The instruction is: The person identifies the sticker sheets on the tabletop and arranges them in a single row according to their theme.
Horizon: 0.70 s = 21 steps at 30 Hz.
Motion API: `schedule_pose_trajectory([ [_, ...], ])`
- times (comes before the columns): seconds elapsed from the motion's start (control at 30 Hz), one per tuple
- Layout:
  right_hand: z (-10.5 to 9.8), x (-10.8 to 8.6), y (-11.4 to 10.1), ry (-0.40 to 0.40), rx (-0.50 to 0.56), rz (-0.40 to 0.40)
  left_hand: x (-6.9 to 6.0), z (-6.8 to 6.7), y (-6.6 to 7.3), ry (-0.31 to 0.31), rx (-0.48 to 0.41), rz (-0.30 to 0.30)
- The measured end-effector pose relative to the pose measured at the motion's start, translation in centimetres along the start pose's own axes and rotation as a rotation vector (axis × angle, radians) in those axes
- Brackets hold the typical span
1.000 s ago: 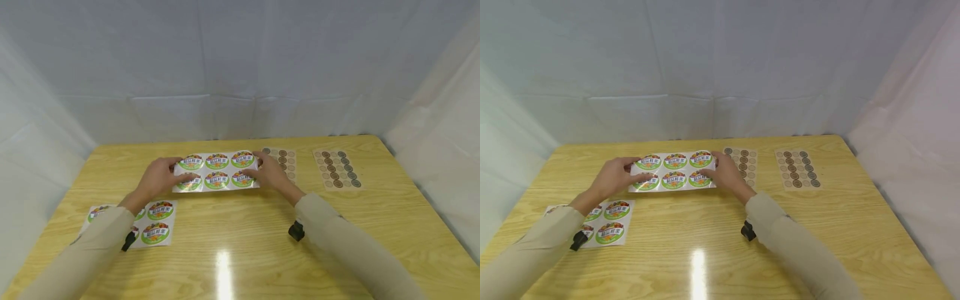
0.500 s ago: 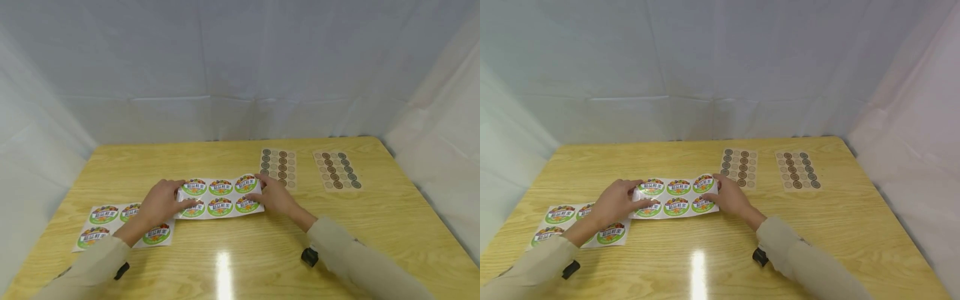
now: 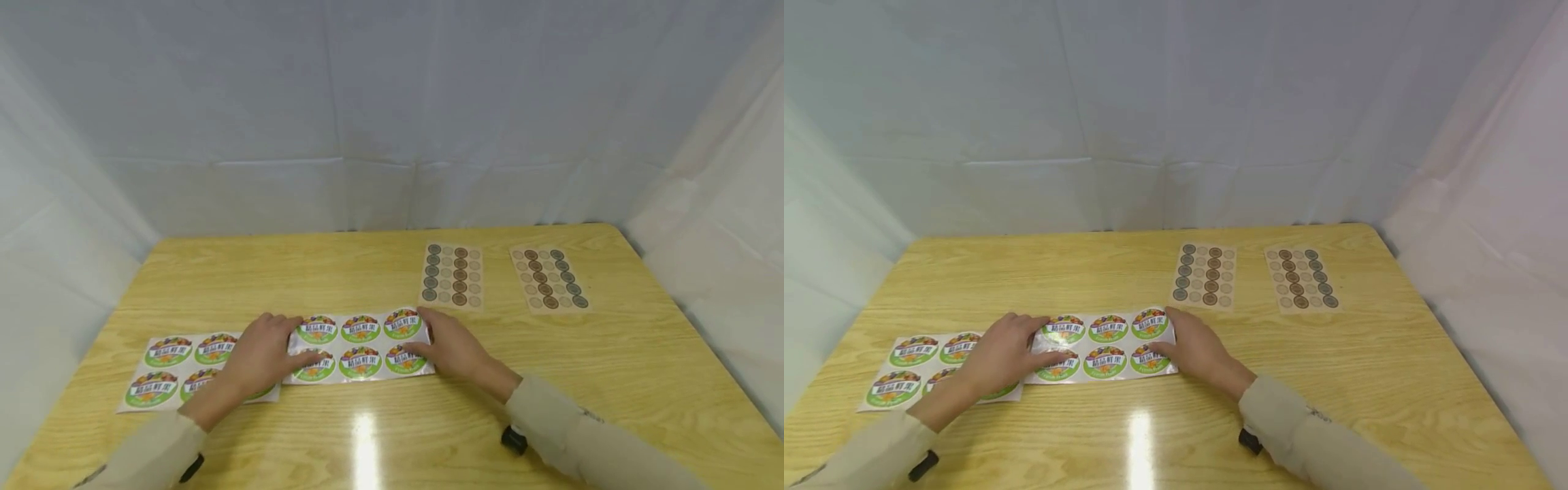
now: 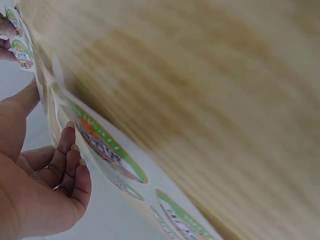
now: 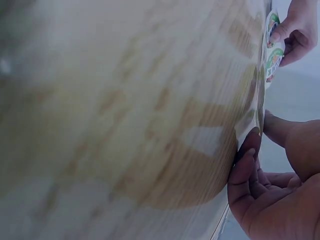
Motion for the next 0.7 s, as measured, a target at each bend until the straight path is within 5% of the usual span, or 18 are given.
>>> schedule_pose_trajectory([
  [0.23, 0.2, -0.5, -0.2, 0.001, -0.054, 0.019, -0.5, 0.5, 0.0, 0.049, 0.073, 0.022],
  [0.7, 0.3, -0.9, -0.4, -0.005, -0.181, 0.062, -1.3, 0.6, 0.1, 0.041, 0.101, 0.028],
])
Point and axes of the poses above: each hand's wrist, its own x-axis towards the middle knuckle, its own z-axis out of the palm, y = z × x, the point moved 1 cm from there along x, towards the middle knuckle, and after that the axes turned 10 degrees about -y, right-handed, at the moved point
